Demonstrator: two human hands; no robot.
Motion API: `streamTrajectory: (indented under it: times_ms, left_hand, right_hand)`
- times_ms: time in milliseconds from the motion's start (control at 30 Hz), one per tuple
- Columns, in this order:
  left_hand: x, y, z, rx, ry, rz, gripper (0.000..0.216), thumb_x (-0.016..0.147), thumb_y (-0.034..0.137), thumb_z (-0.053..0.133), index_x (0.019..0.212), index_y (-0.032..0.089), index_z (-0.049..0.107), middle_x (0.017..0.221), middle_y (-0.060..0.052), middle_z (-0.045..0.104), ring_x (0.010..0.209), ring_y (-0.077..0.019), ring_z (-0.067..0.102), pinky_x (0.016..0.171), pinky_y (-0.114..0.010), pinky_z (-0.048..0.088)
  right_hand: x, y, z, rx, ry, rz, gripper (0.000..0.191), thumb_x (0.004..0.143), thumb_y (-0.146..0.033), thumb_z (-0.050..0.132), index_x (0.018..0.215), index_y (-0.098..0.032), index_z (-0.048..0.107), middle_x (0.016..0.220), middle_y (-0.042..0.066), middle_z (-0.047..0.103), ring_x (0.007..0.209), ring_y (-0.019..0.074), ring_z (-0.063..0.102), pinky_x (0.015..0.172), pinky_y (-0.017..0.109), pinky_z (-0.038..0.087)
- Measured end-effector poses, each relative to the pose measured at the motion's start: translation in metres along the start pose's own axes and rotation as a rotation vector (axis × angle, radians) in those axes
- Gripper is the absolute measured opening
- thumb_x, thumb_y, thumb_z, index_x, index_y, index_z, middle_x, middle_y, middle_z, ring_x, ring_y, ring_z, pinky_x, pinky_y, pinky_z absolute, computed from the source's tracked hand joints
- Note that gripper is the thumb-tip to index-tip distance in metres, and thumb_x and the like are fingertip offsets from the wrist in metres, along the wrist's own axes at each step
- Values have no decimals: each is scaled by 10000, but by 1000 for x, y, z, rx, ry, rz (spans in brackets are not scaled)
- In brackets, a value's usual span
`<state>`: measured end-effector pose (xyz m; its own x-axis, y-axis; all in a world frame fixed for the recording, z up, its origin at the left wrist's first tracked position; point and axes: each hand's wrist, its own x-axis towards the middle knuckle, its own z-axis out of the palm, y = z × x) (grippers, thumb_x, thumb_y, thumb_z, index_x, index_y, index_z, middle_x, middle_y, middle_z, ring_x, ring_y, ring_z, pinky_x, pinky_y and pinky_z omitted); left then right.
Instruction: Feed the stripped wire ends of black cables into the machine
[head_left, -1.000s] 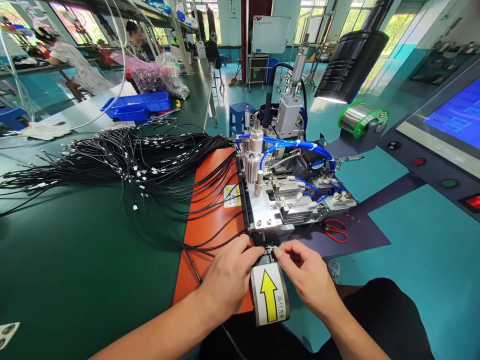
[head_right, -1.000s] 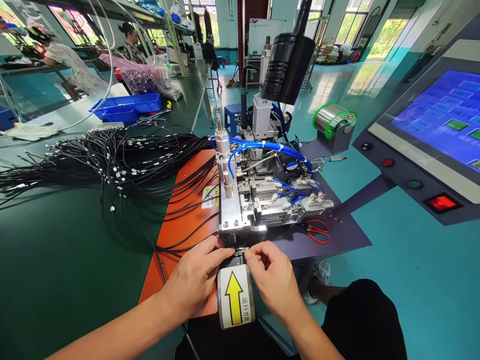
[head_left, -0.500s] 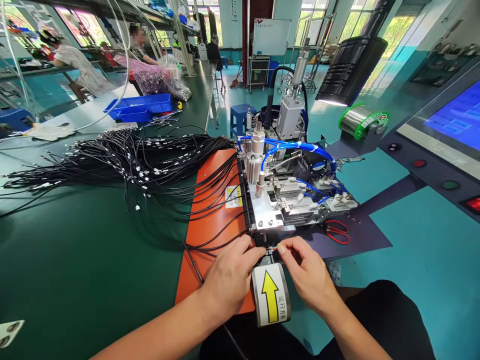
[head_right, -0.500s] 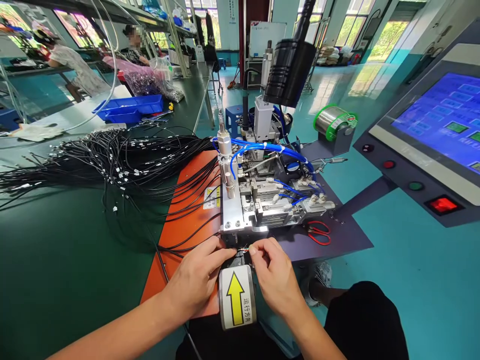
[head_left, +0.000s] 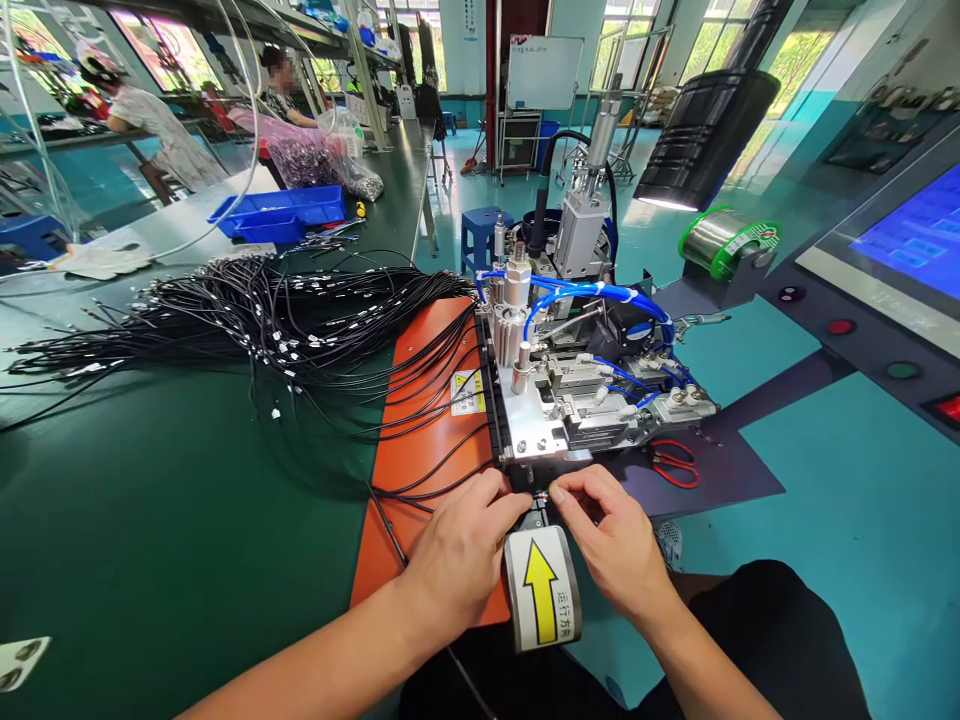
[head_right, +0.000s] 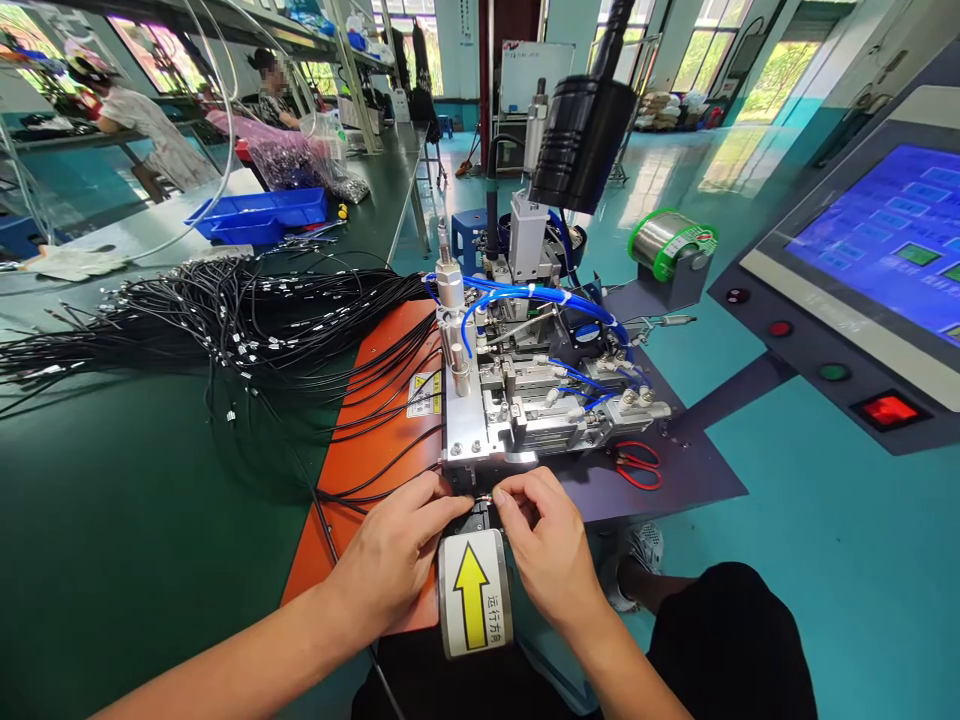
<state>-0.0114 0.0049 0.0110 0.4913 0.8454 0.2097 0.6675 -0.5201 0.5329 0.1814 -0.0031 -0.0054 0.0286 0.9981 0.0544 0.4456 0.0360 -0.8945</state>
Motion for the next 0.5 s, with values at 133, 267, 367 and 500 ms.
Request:
streamTrajectory:
  times_ms: [133, 267, 367, 500]
  left_hand:
    - [-1, 1, -3, 55, -23, 23, 306, 918, 82, 479, 1115, 213, 674, 968, -63, 581, 879, -212, 540, 766, -337, 499]
    - [-3, 0, -5, 132, 14, 70, 323, 926, 66, 450, 1136, 191, 662, 913, -66, 589, 838, -217, 526, 745, -353, 484]
    - [-4, 0, -5, 178, 56, 67, 261, 934, 79, 453, 1040, 151, 680, 832, -63, 601, 781, -221, 527, 715, -369, 464]
    - [-4, -1, -4, 196, 73, 71, 251, 947, 82, 441, 985, 144, 681, 809, -62, 600, 753, -218, 519, 690, -365, 445]
  right_hand:
    - [1, 1, 2, 2, -11, 40, 216, 948, -345, 537, 817, -212, 646, 838, 14, 598, 761, 175, 565, 685, 278, 424]
    - [2, 0, 2, 29, -56, 107, 236, 946, -364, 520, 802, -210, 627, 808, 4, 580, 725, 168, 542, 660, 276, 418]
    - [4, -2, 2, 36, -79, 151, 258, 941, -389, 514, 788, -208, 614, 772, -3, 565, 688, 163, 520, 629, 275, 400]
    - [6, -3, 2, 33, -80, 170, 278, 937, -407, 504, 784, -201, 610, 763, 3, 569, 675, 164, 515, 612, 277, 390]
